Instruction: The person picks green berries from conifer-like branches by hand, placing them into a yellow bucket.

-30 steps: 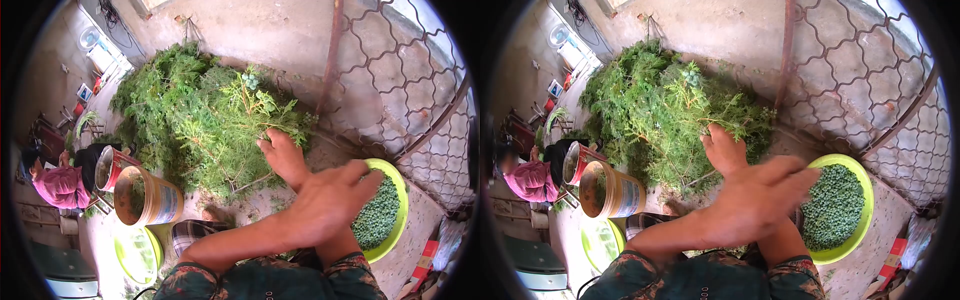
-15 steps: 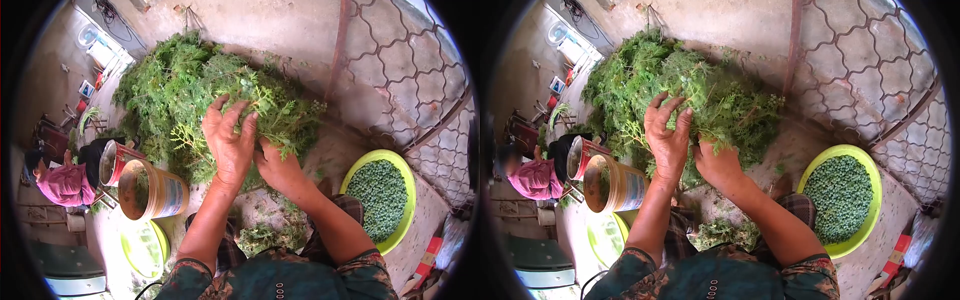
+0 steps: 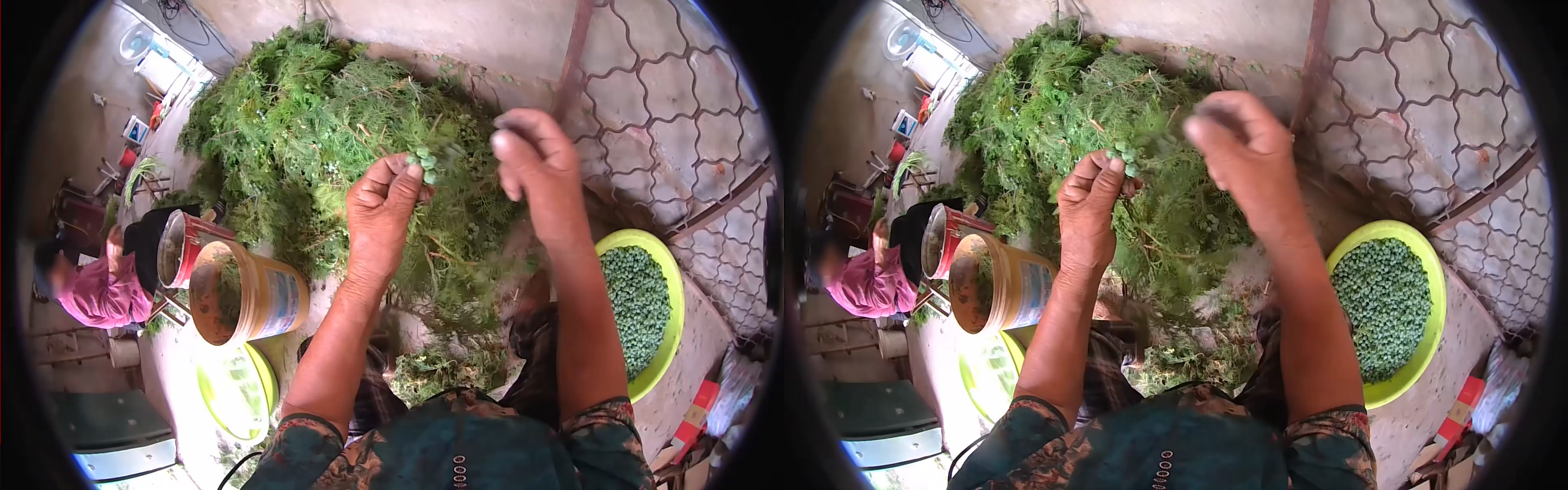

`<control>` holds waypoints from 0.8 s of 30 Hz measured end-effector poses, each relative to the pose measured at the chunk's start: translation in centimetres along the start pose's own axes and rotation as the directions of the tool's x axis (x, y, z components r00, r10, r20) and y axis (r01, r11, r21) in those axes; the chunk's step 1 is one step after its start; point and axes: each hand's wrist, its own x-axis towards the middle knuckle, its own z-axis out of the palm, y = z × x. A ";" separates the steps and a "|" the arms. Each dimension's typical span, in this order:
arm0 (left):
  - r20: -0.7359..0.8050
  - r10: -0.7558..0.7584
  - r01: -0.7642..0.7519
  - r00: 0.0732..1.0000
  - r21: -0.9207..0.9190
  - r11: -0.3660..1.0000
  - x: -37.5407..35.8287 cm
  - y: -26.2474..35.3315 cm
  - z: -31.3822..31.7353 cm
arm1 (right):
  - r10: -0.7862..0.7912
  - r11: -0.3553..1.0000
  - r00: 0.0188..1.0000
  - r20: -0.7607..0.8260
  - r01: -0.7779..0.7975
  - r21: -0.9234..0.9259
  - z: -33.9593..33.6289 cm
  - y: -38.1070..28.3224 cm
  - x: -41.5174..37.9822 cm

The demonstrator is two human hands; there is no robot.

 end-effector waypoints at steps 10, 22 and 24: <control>0.037 0.144 -0.148 0.989 0.311 0.939 -1.3 -1.0 1.3 | -0.202 0.908 0.975 0.089 0.221 -0.355 3.5 3.2 -1.6; 0.095 -0.049 0.006 0.994 0.407 0.913 -0.8 1.0 1.6 | 0.045 0.987 0.994 0.102 -0.028 -0.160 2.6 2.6 -1.6; 0.038 -0.163 0.140 0.986 0.340 0.930 -0.7 1.7 1.7 | 0.101 0.989 0.990 0.095 -0.090 -0.113 3.0 2.5 -1.8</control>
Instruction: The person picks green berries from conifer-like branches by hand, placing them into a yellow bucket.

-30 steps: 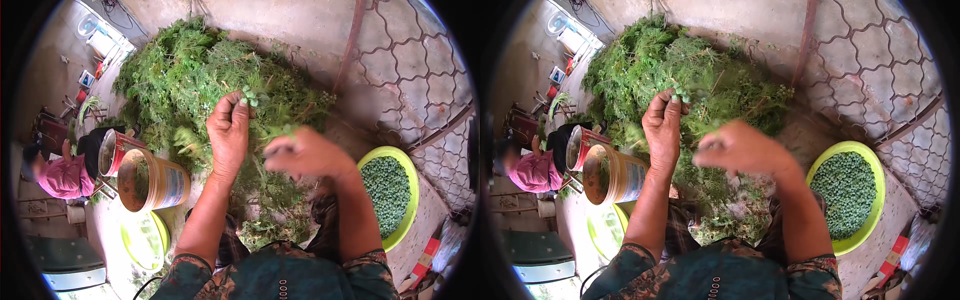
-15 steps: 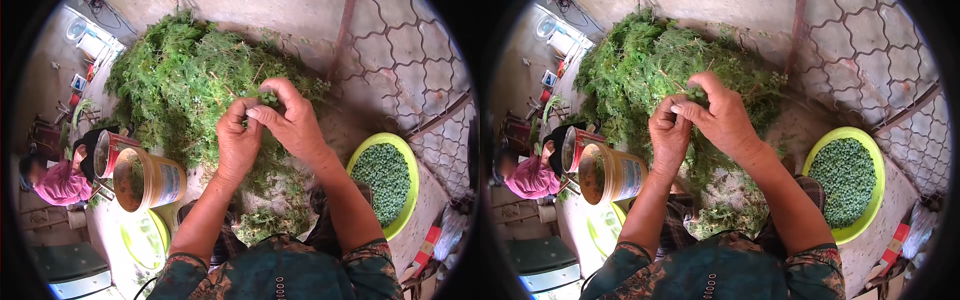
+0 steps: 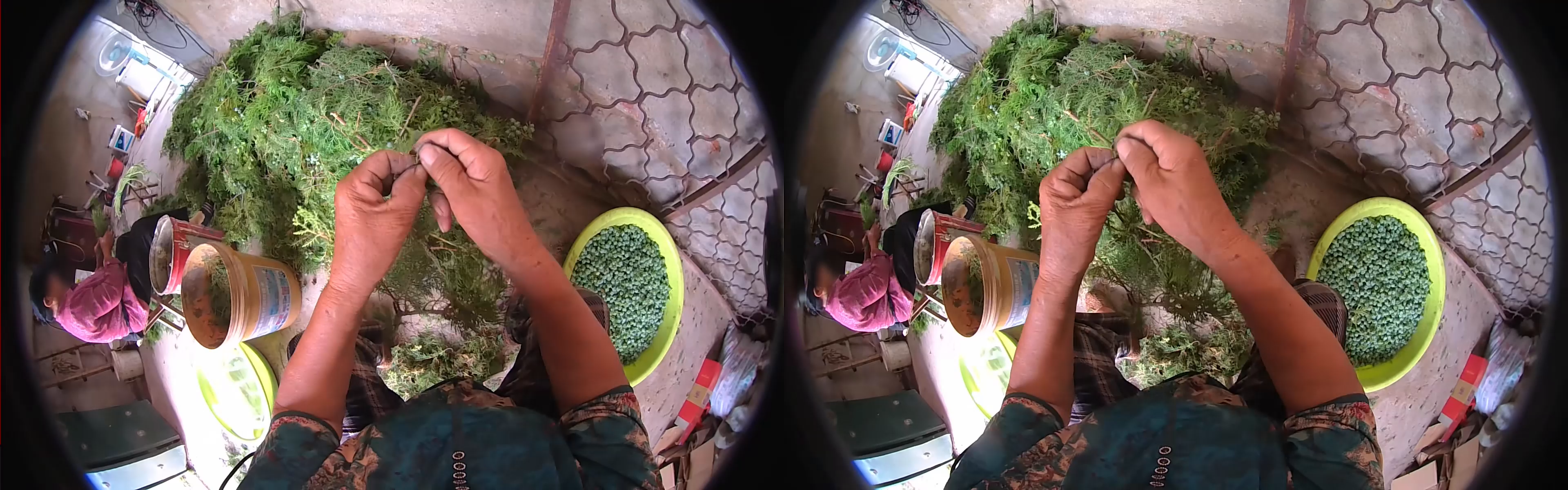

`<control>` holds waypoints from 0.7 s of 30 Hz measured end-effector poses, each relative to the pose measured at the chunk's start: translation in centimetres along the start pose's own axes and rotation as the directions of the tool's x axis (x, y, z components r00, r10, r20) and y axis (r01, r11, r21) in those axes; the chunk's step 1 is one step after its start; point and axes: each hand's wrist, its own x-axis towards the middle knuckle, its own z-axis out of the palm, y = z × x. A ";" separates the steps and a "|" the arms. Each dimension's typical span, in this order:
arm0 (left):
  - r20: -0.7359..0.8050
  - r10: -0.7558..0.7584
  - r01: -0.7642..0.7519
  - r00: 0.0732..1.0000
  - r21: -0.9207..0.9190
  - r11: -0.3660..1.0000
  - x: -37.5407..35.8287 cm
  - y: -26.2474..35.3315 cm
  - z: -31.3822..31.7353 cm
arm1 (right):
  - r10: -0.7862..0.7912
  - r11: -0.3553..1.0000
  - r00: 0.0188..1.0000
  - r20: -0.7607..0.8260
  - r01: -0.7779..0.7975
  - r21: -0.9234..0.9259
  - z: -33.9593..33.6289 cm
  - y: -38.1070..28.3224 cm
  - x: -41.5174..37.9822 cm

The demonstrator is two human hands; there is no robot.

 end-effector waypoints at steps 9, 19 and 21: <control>0.233 -0.150 0.248 0.961 -0.484 0.839 0.5 0.2 -2.8 | 0.297 0.739 0.937 0.181 -0.346 0.579 0.5 -0.5 -0.1; 0.226 -0.124 0.189 0.966 -0.292 0.938 0.6 -1.2 -2.4 | 0.300 0.776 0.944 0.139 -0.326 0.540 1.2 0.2 -0.3; 0.235 -0.122 0.203 0.964 -0.364 0.909 0.7 -1.1 -2.4 | 0.329 0.678 0.940 0.086 -0.298 0.672 1.6 0.0 -0.5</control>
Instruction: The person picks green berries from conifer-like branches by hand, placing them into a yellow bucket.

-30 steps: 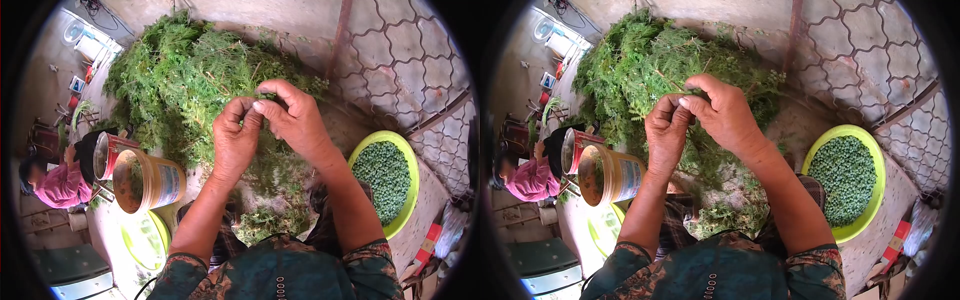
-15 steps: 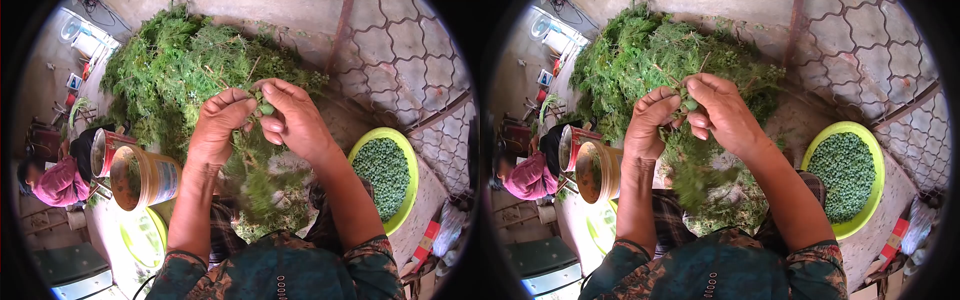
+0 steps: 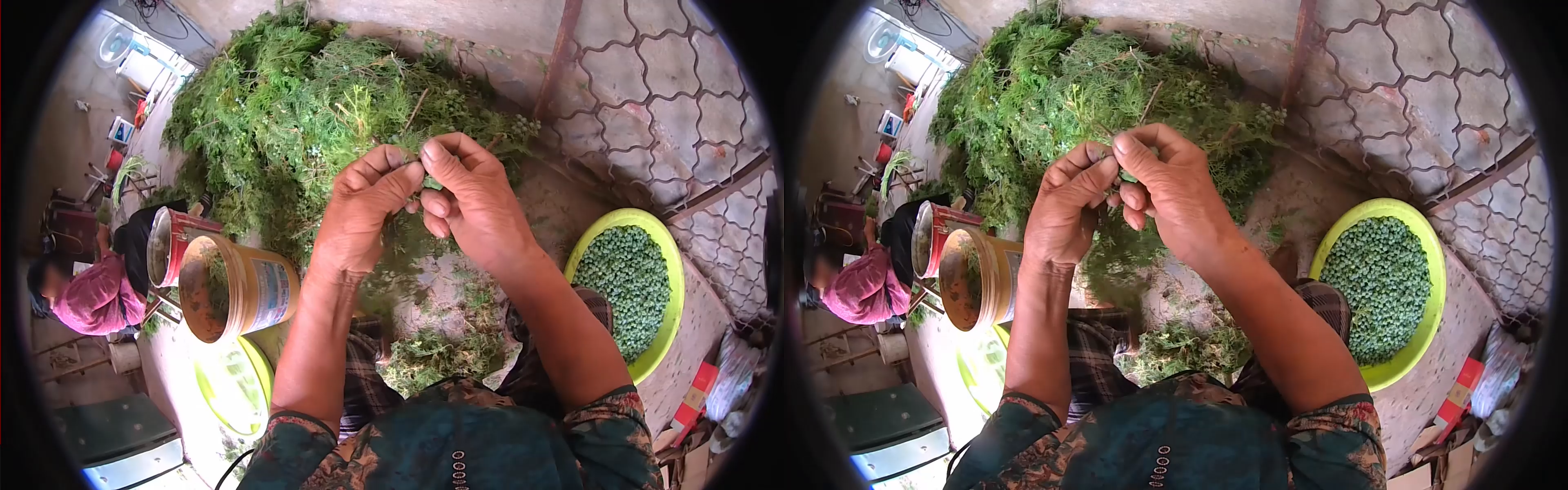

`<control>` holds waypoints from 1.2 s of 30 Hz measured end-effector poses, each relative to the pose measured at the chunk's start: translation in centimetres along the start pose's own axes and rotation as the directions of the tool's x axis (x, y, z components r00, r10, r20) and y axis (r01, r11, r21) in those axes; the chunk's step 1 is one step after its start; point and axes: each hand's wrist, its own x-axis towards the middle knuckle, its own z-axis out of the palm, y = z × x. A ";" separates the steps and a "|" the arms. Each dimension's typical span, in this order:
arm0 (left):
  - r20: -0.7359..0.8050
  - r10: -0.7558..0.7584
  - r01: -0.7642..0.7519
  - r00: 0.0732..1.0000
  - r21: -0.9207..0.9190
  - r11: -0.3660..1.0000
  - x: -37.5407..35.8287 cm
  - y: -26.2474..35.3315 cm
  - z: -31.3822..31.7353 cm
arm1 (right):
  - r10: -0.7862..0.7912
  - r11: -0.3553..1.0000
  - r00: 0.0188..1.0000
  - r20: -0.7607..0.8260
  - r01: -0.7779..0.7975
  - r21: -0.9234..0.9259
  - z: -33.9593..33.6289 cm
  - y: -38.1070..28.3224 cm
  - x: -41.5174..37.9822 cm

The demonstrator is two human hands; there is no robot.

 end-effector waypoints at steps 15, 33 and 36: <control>-0.029 -0.116 0.104 0.993 -0.270 0.957 0.1 -0.1 1.1 | 0.163 0.984 0.986 0.028 -0.164 0.075 -2.0 -1.8 -0.4; -0.167 -0.078 0.048 0.983 -0.173 0.984 0.4 -0.8 0.8 | -0.217 0.975 0.969 -0.123 0.221 0.028 -4.6 -5.1 0.7; -0.138 -0.015 -0.020 0.990 -0.251 0.968 0.4 -0.7 -0.8 | -0.166 0.946 0.986 -0.021 0.165 0.280 -4.5 -6.6 0.3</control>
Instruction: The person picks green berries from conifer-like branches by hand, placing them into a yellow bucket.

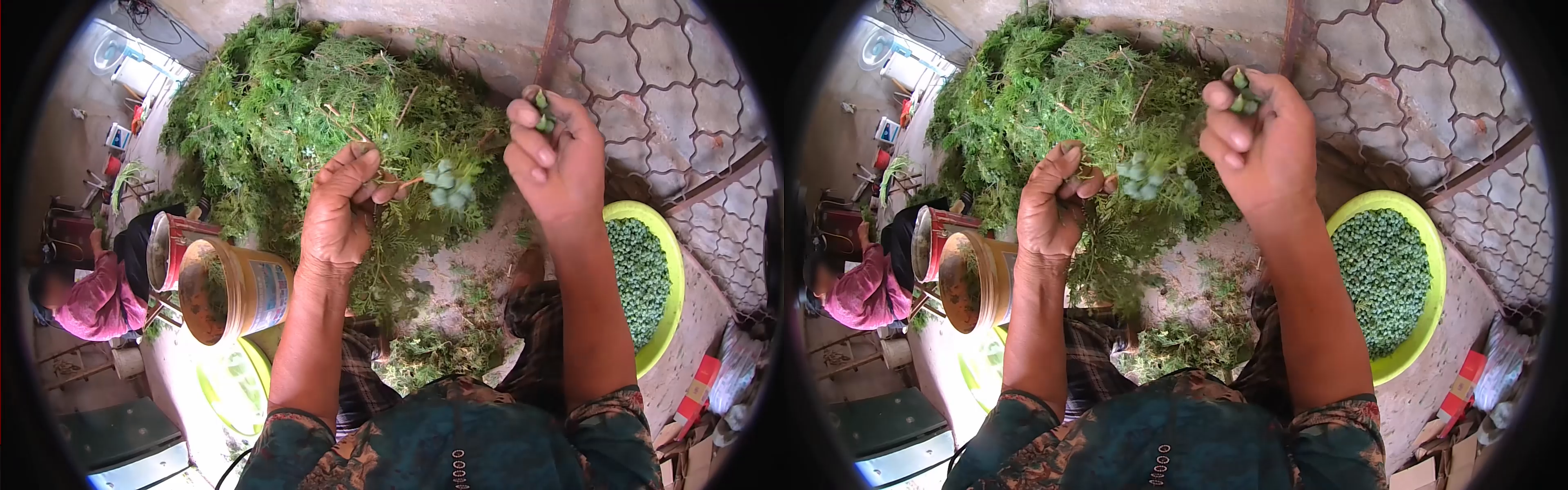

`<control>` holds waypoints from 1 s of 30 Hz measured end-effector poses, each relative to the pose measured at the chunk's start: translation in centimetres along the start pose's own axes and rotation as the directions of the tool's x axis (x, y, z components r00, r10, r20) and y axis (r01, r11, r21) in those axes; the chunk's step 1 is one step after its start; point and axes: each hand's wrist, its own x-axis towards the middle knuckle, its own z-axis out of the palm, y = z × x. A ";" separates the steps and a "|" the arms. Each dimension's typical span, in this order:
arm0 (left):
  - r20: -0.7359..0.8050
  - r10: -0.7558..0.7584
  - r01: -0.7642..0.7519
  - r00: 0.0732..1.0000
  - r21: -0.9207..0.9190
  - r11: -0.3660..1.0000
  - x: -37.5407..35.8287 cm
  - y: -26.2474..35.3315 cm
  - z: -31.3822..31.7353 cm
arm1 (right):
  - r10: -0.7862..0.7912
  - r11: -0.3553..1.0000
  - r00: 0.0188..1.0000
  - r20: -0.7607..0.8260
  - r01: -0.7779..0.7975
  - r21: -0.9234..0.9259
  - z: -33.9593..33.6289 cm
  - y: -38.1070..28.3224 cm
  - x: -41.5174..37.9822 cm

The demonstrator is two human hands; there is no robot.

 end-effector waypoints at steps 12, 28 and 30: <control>-0.122 0.065 -0.079 0.990 -0.115 0.990 0.4 -0.4 -0.9 | 0.222 0.827 0.955 -0.197 -0.292 -0.481 0.6 2.3 -2.0; 0.121 -0.019 -0.045 0.992 0.508 0.860 -0.4 -1.7 1.0 | 0.294 0.879 0.949 -0.117 -0.317 -0.357 0.7 5.7 -2.3; 0.114 -0.071 0.012 0.991 0.454 0.891 -0.7 -1.1 1.5 | 0.244 0.882 0.957 -0.157 -0.287 -0.374 0.6 5.6 -2.2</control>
